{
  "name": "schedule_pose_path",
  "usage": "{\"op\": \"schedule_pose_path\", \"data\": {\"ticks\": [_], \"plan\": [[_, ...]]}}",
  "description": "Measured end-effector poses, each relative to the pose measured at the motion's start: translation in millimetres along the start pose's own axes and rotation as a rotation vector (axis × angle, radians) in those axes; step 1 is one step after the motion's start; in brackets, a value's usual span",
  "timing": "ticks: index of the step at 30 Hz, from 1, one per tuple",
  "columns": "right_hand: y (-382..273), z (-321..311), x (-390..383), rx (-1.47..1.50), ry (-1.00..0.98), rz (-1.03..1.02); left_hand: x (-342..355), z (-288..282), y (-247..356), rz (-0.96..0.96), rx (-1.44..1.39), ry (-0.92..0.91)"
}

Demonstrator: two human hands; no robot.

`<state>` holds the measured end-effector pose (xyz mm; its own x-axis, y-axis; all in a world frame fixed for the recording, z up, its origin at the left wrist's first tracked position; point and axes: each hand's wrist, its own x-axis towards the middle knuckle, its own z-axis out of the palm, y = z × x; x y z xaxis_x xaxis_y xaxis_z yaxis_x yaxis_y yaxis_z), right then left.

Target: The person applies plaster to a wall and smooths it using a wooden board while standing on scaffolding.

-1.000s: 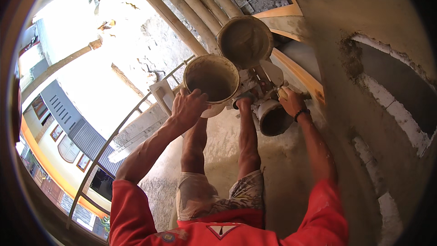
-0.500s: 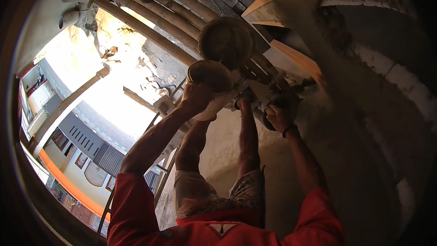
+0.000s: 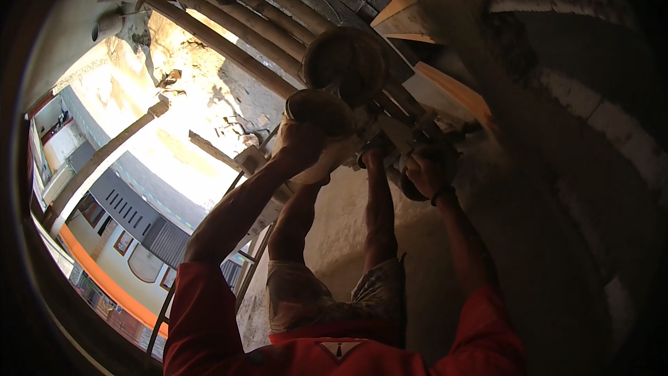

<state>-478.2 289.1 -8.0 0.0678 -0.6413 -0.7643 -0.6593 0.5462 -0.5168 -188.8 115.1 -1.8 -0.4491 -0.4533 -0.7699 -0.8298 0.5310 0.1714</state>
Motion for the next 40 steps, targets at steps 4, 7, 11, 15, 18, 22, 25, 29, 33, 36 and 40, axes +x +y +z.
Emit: {"op": "schedule_pose_path", "data": {"ticks": [4, 7, 11, 15, 18, 22, 25, 29, 33, 36, 40], "plan": [[18, 9, 21, -0.166, 0.296, -0.227, -8, -3, 0, 0.006, -0.006, -0.042], [-19, -22, 62, -0.266, 0.293, -0.161, -46, -1, -7, -0.037, -0.188, 0.22], [-97, -52, 160, -0.409, 0.139, 0.011, -105, -1, -25, -0.155, -0.313, 0.442], [-116, -27, 248, -0.637, 0.065, 0.111, -149, 27, -45, -0.391, -0.464, 0.461], [-89, 7, 286, -0.922, -0.131, 0.098, -179, 61, -61, -0.524, -0.561, 0.561], [-139, 29, 258, -0.635, -0.156, 0.115, -239, 108, -83, -0.798, -0.661, 0.683], [-161, -8, 241, -0.692, -0.192, -0.227, -274, 167, -104, -1.043, -0.847, 0.772], [-221, -17, 243, -0.931, -0.016, -0.286, -332, 266, -126, -1.423, -1.022, 0.907], [-152, 14, 287, -1.093, -0.038, -0.134, -355, 366, -152, -1.664, -1.349, 1.127], [-139, 37, 284, -1.167, -0.163, -0.138, -373, 434, -166, -1.981, -1.191, 0.998], [-181, 27, 259, -1.155, -0.374, -0.153, -386, 523, -189, -2.282, -0.995, 0.676]]}}
